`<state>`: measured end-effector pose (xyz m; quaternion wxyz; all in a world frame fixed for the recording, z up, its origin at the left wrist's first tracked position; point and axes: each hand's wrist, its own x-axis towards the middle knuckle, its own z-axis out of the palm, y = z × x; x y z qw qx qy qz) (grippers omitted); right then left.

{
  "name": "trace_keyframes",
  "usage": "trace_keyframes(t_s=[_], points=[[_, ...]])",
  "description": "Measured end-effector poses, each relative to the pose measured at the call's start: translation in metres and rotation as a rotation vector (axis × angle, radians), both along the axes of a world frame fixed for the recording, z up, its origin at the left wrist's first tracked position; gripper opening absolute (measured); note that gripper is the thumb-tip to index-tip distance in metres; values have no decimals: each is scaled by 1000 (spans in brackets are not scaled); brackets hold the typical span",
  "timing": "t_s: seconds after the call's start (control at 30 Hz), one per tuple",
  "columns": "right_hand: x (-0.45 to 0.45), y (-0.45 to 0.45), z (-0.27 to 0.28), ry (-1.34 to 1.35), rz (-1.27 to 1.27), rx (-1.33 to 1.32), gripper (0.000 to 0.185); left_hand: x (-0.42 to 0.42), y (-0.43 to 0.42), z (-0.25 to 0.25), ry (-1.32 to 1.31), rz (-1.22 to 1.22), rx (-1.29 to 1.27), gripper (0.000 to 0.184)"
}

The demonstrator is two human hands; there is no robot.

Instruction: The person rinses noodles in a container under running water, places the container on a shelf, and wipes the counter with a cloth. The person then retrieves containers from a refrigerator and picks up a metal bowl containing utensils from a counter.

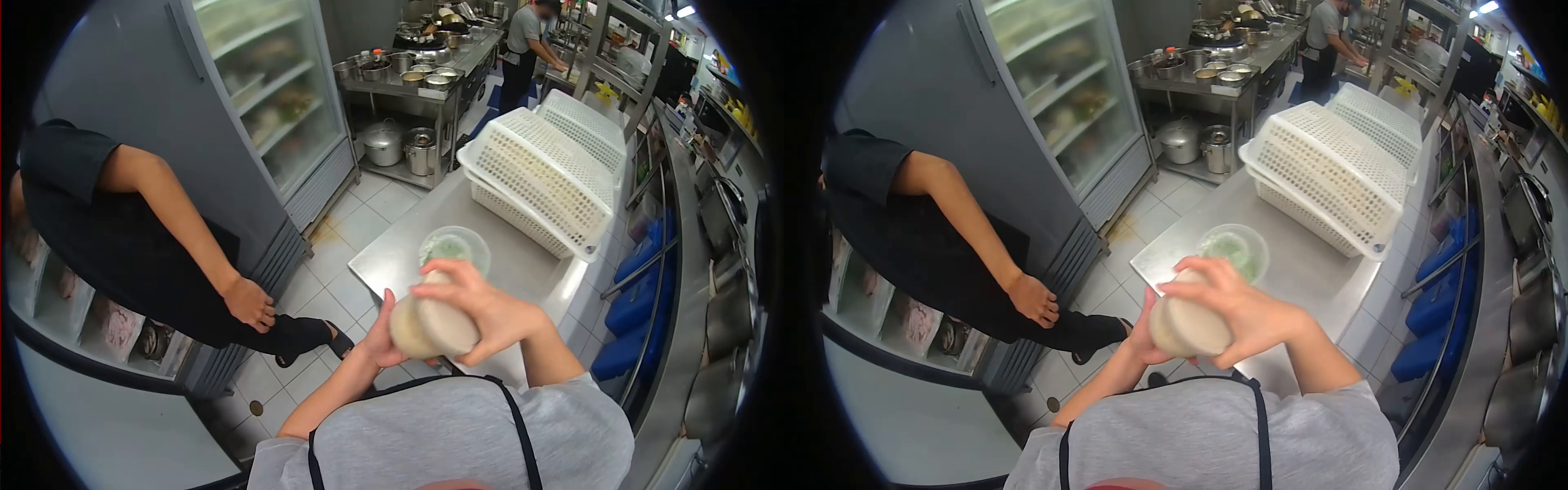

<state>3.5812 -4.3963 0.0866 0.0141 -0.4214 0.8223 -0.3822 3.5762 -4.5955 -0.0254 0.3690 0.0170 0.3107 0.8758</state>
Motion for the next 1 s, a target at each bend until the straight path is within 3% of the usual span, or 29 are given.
trace_keyframes(t_s=[0.03, 0.13, 0.17, 0.2, 0.27, 0.33, 0.37, 0.4, 0.47, 0.53, 0.6, 0.7, 0.73, 0.87, 0.93, 1.0], points=[[-6, -21, -3, 36, 116, -7, 93, -3, -14, 1, 36, 32, 7, 72], [-36, -66, -7, 19, 74, -55, 98, -17, -57, 11, 147, 111, 30, 69], [-55, -76, -22, -25, 92, -184, 103, -23, -68, 24, 367, 298, 14, 69], [-67, -89, -28, -37, 81, -187, 103, -36, -83, 31, 354, 288, 12, 69], [-80, -110, -38, -575, 171, -645, 104, -58, -112, 36, 1592, 622, -778, 85], [-82, -115, -32, -603, 142, -646, 106, -74, -121, 17, 1688, 603, -680, 94], [-84, -114, -25, -446, 46, -452, 105, -89, -123, 8, 1805, 620, -592, 104], [-87, -111, -21, -293, -51, -253, 104, -99, -123, 1, 1813, 595, -559, 104], [-99, -96, -24, -147, -173, -203, 105, -113, -121, -15, 1391, 363, -650, 117], [-113, -78, -19, 79, -584, 49, 99, -141, -124, -20, 1417, 286, -718, 118], [-149, -56, -39, 190, -849, 51, 98, -166, -122, -25, 1354, 294, -879, 111], [-206, -25, -67, 254, -1021, 254, 96, -211, -130, -13, 1415, 364, -1023, 102], [-220, -17, -80, 264, -991, 243, 96, -224, -138, -8, 1426, 382, -1102, 101], [-246, 8, -136, 84, -944, 656, 96, -294, -185, 34, 1419, 608, -1268, 91], [-252, 18, -161, 65, -972, 603, 96, -336, -214, 55, 1347, 784, -1313, 84], [-254, 13, -152, 40, -949, 686, 93, -381, -241, 80, 1133, 890, -1213, 77]])
